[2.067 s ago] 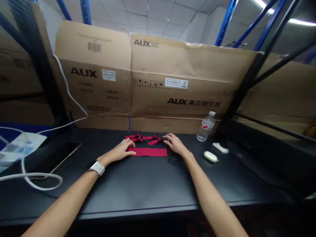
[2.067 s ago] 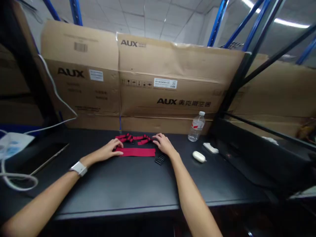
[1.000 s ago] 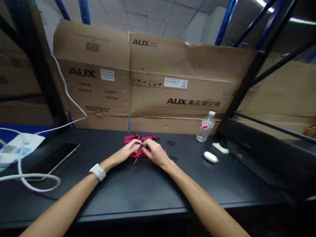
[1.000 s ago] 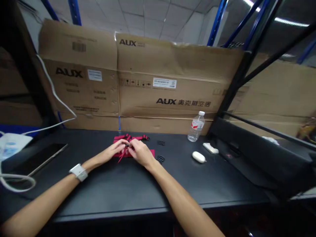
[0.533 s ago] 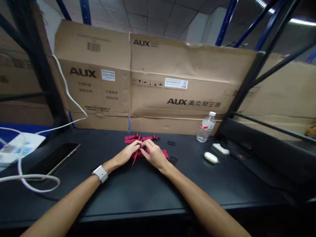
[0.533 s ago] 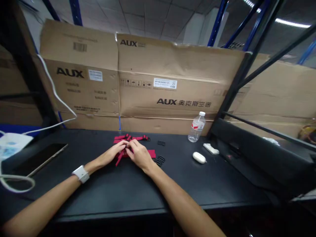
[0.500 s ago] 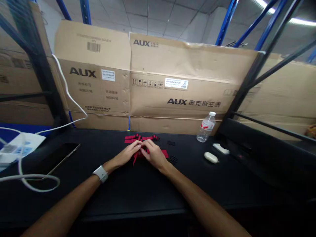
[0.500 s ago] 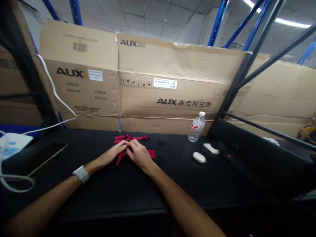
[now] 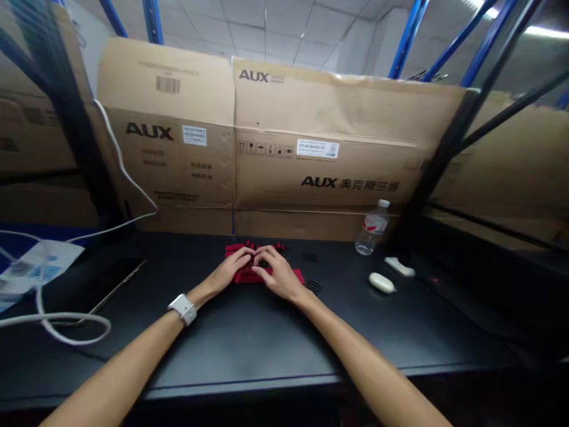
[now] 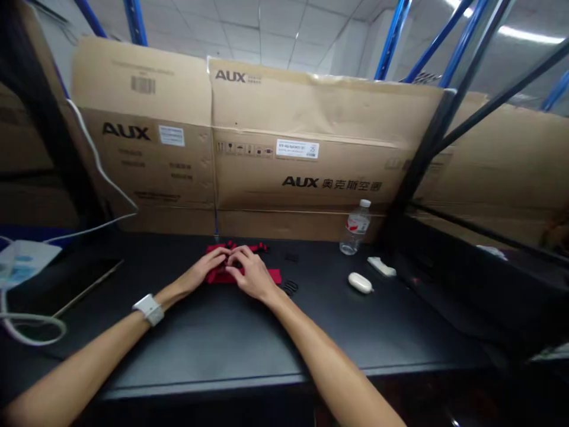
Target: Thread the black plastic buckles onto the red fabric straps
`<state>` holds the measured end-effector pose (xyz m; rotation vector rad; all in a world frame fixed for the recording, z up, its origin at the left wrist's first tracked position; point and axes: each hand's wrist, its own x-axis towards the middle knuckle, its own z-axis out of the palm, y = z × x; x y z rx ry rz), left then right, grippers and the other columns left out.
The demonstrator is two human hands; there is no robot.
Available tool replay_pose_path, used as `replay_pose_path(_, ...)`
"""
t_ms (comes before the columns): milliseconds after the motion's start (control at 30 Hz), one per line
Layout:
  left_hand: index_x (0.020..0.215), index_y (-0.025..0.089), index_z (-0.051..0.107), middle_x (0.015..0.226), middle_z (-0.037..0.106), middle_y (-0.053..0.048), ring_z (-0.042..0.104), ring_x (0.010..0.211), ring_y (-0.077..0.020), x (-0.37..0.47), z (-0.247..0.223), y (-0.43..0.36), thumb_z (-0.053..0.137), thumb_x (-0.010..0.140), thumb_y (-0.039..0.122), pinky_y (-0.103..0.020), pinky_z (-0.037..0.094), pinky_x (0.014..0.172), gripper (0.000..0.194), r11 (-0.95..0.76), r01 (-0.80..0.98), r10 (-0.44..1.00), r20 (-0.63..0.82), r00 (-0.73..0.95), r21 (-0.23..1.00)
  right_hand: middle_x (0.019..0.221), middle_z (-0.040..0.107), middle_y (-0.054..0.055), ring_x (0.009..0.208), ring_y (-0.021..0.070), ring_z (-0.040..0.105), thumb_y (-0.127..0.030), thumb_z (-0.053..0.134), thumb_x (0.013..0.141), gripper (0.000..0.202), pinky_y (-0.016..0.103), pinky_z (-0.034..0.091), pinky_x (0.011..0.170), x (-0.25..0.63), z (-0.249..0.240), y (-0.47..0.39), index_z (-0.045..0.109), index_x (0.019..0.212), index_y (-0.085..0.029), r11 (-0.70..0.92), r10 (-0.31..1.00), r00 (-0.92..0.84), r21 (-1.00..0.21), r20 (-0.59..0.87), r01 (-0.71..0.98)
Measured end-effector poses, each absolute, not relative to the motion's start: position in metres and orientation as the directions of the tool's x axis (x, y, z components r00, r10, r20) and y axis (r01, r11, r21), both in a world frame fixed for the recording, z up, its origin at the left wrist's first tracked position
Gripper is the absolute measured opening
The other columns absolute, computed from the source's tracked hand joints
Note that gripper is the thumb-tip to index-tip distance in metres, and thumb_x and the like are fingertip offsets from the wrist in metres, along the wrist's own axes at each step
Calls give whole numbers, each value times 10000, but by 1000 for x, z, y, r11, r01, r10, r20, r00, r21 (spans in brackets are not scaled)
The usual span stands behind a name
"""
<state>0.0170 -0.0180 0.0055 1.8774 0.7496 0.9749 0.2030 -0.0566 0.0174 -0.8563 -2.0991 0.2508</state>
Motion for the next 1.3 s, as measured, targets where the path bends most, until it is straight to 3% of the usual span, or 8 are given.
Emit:
replay_pose_path(167,1101,210,578,1111,618,-37,543,1064,-221,20,9,-25,464,900,437,-313,387,961,324,-434,85,776,324,541,897,1108,587,68,1055,191,542,-241,559,891,136,348,402,909,204,14,-57,592,1021,-215,732,624,-433,-293,651,615)
replay_pose_path(433,1004,179,604,935,620,-28,547,894,-201,17,9,-15,422,908,450,-301,422,839,340,-426,136,841,336,424,894,1117,569,69,1059,173,548,-183,509,908,101,315,420,913,207,20,-55,595,959,-204,779,600,-486,-325,636,537)
replay_pose_path(567,1062,188,583,959,623,-24,553,909,-198,19,8,-21,439,901,470,-298,423,839,356,-398,76,805,308,506,914,1129,582,80,1085,198,536,-252,543,901,127,356,390,927,205,18,-57,594,1010,-210,739,607,-460,-246,648,628)
replay_pose_path(700,1046,188,586,960,626,-16,558,876,-182,22,8,-21,468,893,458,-284,420,822,332,-369,48,805,293,516,928,1137,589,75,1091,188,531,-216,509,919,158,361,373,935,206,15,-53,606,1043,-217,736,582,-464,-190,667,650)
replay_pose_path(967,912,170,627,812,589,-5,480,677,-140,8,9,-7,400,909,459,-248,391,636,367,-404,68,870,360,338,912,1149,578,72,1080,179,542,-127,483,908,190,327,404,925,217,19,-50,635,973,-221,779,573,-529,-217,626,588)
replay_pose_path(1167,958,163,607,801,573,-9,476,640,-127,2,3,2,487,868,476,-240,370,588,347,-358,-14,881,342,327,934,1083,627,69,1001,169,587,-172,522,894,271,317,444,904,232,25,-45,578,1156,-211,759,624,-454,-356,636,545)
replay_pose_path(1300,961,152,590,721,522,11,432,578,-103,-1,0,7,559,833,429,-227,320,542,307,-364,-51,864,358,353,930,964,662,60,907,166,614,-173,569,848,143,302,462,854,256,32,-37,652,964,-176,742,658,-478,-395,582,541)
